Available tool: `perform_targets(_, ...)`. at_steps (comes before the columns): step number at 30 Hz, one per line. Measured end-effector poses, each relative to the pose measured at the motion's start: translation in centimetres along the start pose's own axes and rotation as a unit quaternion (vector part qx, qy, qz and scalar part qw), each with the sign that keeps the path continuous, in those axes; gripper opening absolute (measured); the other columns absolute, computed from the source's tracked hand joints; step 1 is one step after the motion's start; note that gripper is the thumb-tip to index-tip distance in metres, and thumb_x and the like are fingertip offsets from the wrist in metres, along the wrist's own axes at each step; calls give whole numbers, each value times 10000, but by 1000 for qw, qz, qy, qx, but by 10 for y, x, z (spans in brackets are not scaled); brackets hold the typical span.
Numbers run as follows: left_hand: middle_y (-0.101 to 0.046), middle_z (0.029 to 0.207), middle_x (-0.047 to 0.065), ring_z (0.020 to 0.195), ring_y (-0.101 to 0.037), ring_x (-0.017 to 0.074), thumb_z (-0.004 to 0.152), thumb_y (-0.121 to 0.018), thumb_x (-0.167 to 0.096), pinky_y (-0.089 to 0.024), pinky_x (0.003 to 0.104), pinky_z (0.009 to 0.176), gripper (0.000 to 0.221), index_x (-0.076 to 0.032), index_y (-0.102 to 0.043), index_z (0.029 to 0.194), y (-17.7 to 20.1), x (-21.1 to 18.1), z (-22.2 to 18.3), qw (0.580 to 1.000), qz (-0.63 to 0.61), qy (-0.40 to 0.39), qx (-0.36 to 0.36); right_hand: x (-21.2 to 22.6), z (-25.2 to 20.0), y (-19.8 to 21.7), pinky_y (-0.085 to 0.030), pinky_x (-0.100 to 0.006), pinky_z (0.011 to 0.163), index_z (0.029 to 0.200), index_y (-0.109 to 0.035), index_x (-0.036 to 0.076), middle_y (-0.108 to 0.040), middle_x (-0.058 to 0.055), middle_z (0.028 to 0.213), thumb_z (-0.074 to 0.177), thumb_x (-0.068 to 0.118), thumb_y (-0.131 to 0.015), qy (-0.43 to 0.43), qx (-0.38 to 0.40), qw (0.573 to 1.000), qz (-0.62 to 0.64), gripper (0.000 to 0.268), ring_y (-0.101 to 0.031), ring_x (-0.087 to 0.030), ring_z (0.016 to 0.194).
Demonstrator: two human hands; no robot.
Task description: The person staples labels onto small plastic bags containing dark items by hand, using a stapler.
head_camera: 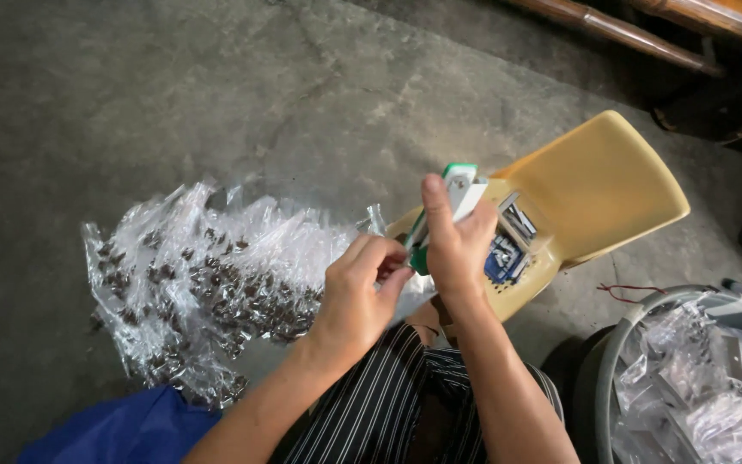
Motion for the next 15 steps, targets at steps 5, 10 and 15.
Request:
perform_targets(5,-640,783,88,709,-737,244,804,-812,43,-624,281,599,190,-18,-690,936,-11,49,-15,996,-34,78,0,-32,-10,22,-486,-275,561,891,-595,64,-662,-73,764,924,304,-805,-144,-67,986,58,321,-601,-138,610)
perform_targets(10,-639,779,90,662,-650,134,845,-803,-55,-591,269,609,202,-29,-751,1038,-13,114,-27,971,-133,198,36,-26,-3,62,-626,-364,717,979,-602,53,-724,-120,887,919,176,-828,-182,-50,978,87,264,-770,-212,791)
perform_targets(15,-725,982,101,872,-728,173,874,-761,-70,-636,244,735,252,-66,-737,1125,-34,89,6,948,-170,205,174,-64,-25,61,-589,-326,765,1099,-656,31,-748,-102,1013,693,4,-867,-268,83,958,-57,458,-687,-166,836)
Point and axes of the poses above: each hand's wrist, its own z-axis towards the middle knuckle, its own y-axis out of the back of the hand, x = y × z, the point moved 9 cm from there along z, towards the middle knuckle
